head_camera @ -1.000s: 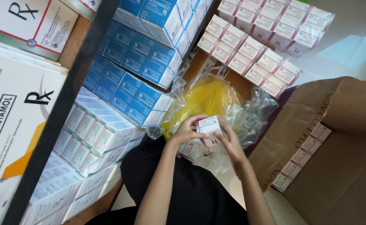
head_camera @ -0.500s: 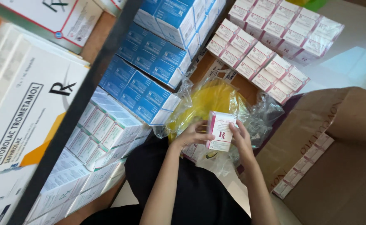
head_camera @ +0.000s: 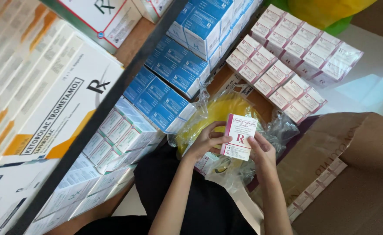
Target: Taking medication boxes from a bag and stacking them neatly on a shelf in a pharmacy storage area.
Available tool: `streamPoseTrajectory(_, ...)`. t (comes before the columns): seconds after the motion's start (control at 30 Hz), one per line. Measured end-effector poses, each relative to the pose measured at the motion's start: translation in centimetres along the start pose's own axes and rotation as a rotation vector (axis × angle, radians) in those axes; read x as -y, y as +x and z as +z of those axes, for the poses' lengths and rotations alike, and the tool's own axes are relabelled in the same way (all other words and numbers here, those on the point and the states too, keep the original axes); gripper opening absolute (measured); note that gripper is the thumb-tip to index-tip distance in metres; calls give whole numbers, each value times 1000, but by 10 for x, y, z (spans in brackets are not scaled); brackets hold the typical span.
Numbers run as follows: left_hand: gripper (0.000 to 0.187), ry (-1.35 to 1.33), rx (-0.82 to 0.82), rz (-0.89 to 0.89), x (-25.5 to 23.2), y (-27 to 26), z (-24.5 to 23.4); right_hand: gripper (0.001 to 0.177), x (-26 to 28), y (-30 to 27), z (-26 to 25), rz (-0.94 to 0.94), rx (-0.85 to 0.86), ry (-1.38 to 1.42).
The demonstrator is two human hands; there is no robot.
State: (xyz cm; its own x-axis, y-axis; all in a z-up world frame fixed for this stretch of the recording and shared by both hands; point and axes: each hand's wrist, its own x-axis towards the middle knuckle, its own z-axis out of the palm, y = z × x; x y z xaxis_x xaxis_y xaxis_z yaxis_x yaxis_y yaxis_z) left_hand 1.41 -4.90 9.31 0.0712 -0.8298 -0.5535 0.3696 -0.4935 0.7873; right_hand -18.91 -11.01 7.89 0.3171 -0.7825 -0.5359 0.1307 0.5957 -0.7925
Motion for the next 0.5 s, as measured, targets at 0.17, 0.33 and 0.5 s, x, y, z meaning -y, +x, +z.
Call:
streamPoseTrajectory(0.17, 80, -60, -9, 83, -18, -23, 0, 50, 18, -14, 15, -34, 49, 8)
streamPoseTrajectory(0.33, 79, -83, -62, 157, -41, -57, -4, 50, 38, -32, 40, -64, 104, 11)
streamPoseTrajectory(0.5, 79, -72, -86, 235, -64, -94, -9, 53, 43, -43, 56, -63, 98, -25)
